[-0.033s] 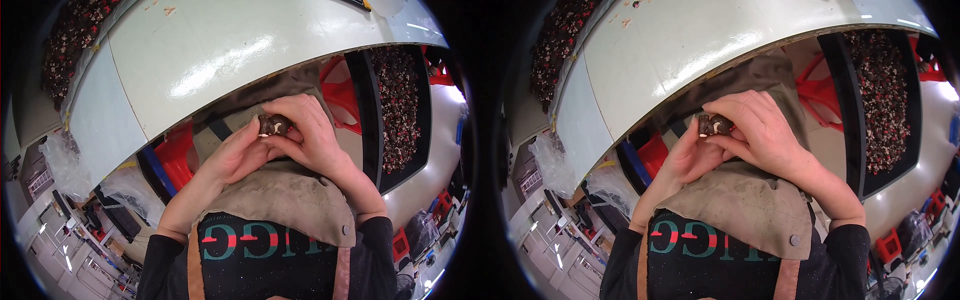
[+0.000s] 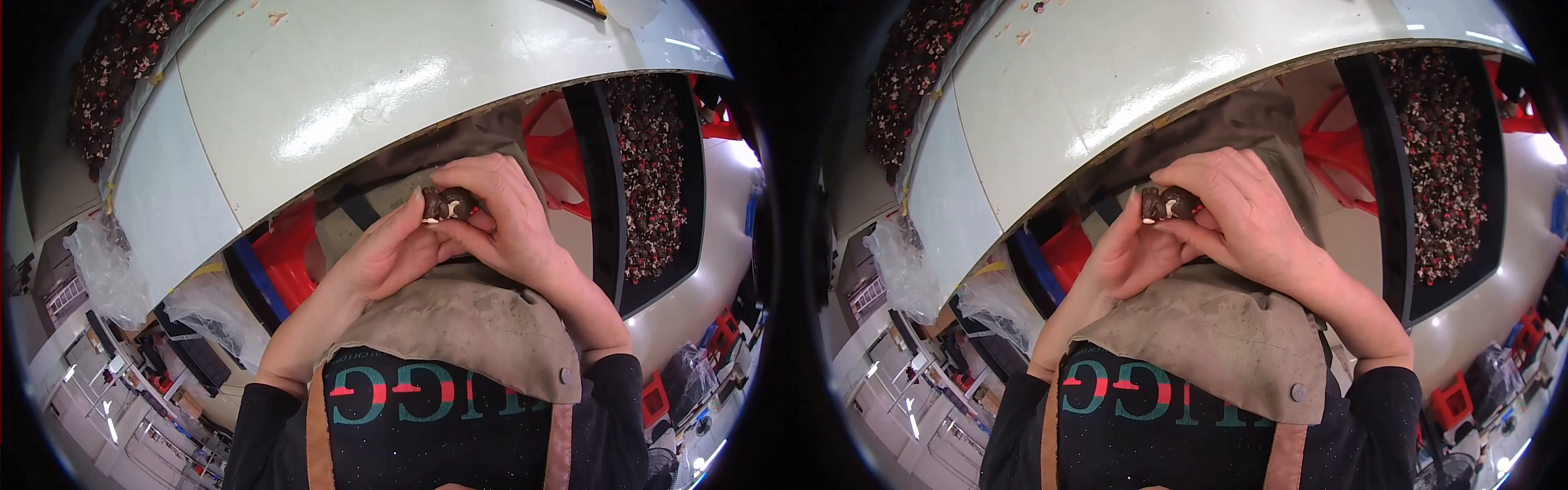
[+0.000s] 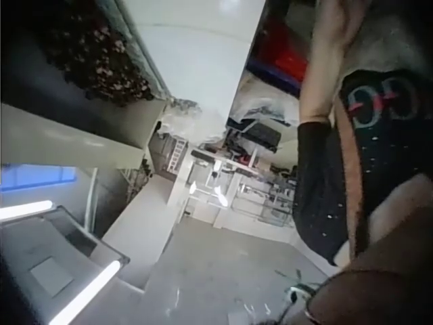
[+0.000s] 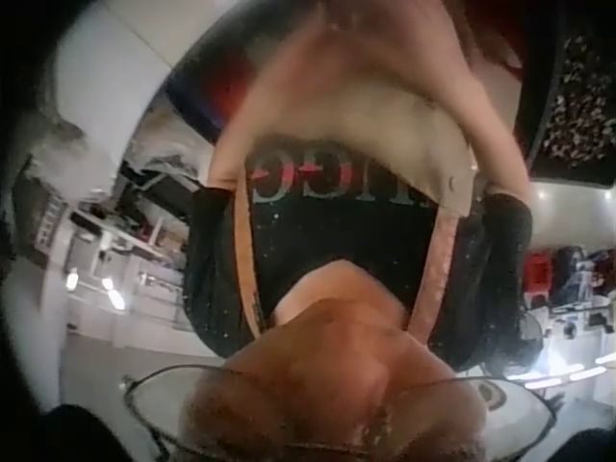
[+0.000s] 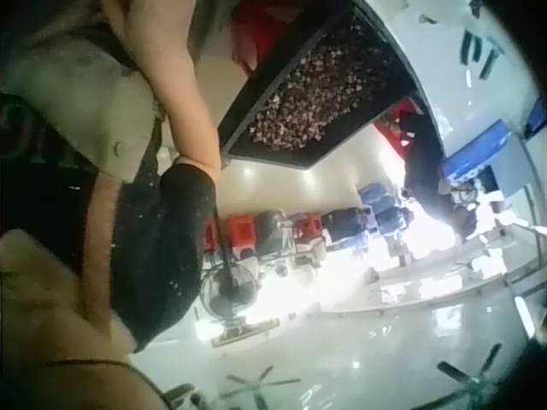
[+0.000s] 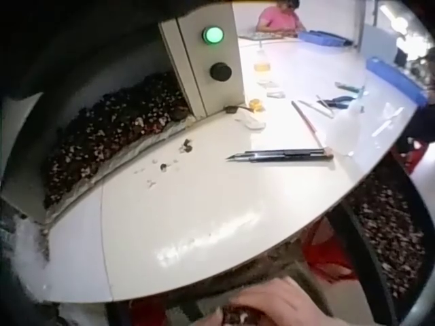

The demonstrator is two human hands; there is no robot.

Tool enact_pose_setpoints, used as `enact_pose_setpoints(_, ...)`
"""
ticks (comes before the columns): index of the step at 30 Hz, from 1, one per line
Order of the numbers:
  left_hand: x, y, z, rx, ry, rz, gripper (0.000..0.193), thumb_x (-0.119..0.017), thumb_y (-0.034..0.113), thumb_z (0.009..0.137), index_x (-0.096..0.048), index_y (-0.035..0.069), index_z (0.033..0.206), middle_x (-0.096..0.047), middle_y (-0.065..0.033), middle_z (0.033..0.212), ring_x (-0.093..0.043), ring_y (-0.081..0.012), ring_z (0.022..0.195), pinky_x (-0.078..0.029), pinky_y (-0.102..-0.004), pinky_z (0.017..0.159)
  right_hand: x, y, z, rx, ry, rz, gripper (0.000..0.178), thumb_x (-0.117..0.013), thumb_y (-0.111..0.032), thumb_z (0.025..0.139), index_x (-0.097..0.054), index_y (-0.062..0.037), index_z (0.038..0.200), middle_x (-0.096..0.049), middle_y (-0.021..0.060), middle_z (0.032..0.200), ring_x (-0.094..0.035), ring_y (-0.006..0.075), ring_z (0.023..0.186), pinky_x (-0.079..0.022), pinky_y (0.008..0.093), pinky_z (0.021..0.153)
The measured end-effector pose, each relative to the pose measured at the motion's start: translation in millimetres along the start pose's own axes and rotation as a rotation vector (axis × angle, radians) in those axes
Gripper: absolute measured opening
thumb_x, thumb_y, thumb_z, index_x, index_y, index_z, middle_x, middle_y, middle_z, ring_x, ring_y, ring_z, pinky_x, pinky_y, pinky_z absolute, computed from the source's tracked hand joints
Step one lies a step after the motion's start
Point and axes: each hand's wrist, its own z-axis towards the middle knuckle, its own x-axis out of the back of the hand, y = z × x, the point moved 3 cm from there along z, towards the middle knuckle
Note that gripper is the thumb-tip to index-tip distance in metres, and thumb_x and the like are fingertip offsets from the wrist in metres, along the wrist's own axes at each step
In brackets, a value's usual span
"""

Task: Applying glue to toy figurine heads and attaching hair pieces in a factory assembly line.

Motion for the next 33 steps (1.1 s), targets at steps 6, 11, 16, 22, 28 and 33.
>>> enact_pose_setpoints(6,-3,1,2,0.024,0.023,-0.003,0.054,-0.028,0.046,0.098,-0.041,0.003,0.128,-0.048,-0.0133,0.126,-0.046,-0.0209,0.119,-0.037,-0.0371,0.101,2,3,-1,-0.035,-0.030,-0.001,0.040,-0.076,-0.014,0.067,-0.059,-0.0044,0.102,-0.061,0.0102,0.098,-0.057,0.0263,0.087,-0.044,0.0338,0.075)
enact_pose_setpoints(11,-3,1,2,0.034,0.020,-0.004,0.054,-0.028,0.047,0.098,-0.042,0.003,0.127,-0.048,-0.0129,0.126,-0.046,-0.0210,0.120,-0.036,-0.0374,0.101,2,3,-1,-0.045,-0.043,0.008,0.039,-0.075,-0.015,0.069,-0.059,-0.0044,0.103,-0.061,0.0103,0.098,-0.057,0.0267,0.087,-0.044,0.0339,0.075)
enact_pose_setpoints(16,-1,0,1,0.035,0.053,0.009,0.054,-0.031,0.047,0.097,-0.042,0.004,0.127,-0.048,-0.0122,0.126,-0.045,-0.0201,0.120,-0.037,-0.0367,0.100,2,3,-2,-0.055,-0.063,0.005,0.039,-0.074,-0.018,0.070,-0.059,-0.0038,0.103,-0.060,0.0109,0.099,-0.057,0.0270,0.089,-0.044,0.0341,0.077)
enact_pose_setpoints(22,-3,0,2,0.036,0.041,0.042,0.053,-0.035,0.046,0.096,-0.042,0.004,0.127,-0.049,-0.0122,0.125,-0.046,-0.0201,0.119,-0.038,-0.0366,0.099,3,4,-3,-0.070,-0.089,0.002,0.039,-0.072,-0.020,0.072,-0.059,-0.0031,0.105,-0.059,0.0119,0.102,-0.056,0.0277,0.092,-0.044,0.0350,0.080)
enact_pose_setpoints(28,-1,0,2,0.008,0.038,0.047,0.051,-0.036,0.044,0.097,-0.041,0.003,0.128,-0.049,-0.0129,0.124,-0.047,-0.0209,0.118,-0.039,-0.0377,0.100,4,3,-1,-0.071,-0.114,-0.010,0.039,-0.071,-0.020,0.074,-0.059,-0.0033,0.107,-0.059,0.0121,0.104,-0.056,0.0280,0.095,-0.045,0.0351,0.082)
enact_pose_setpoints(33,-8,3,-1,-0.043,0.108,0.196,0.052,-0.041,0.041,0.096,-0.039,0.001,0.129,-0.050,-0.0128,0.123,-0.049,-0.0214,0.116,-0.040,-0.0380,0.100,13,3,0,-0.149,-0.102,0.168,0.035,-0.068,-0.014,0.077,-0.058,-0.0028,0.109,-0.058,0.0114,0.104,-0.056,0.0255,0.097,-0.046,0.0338,0.081)
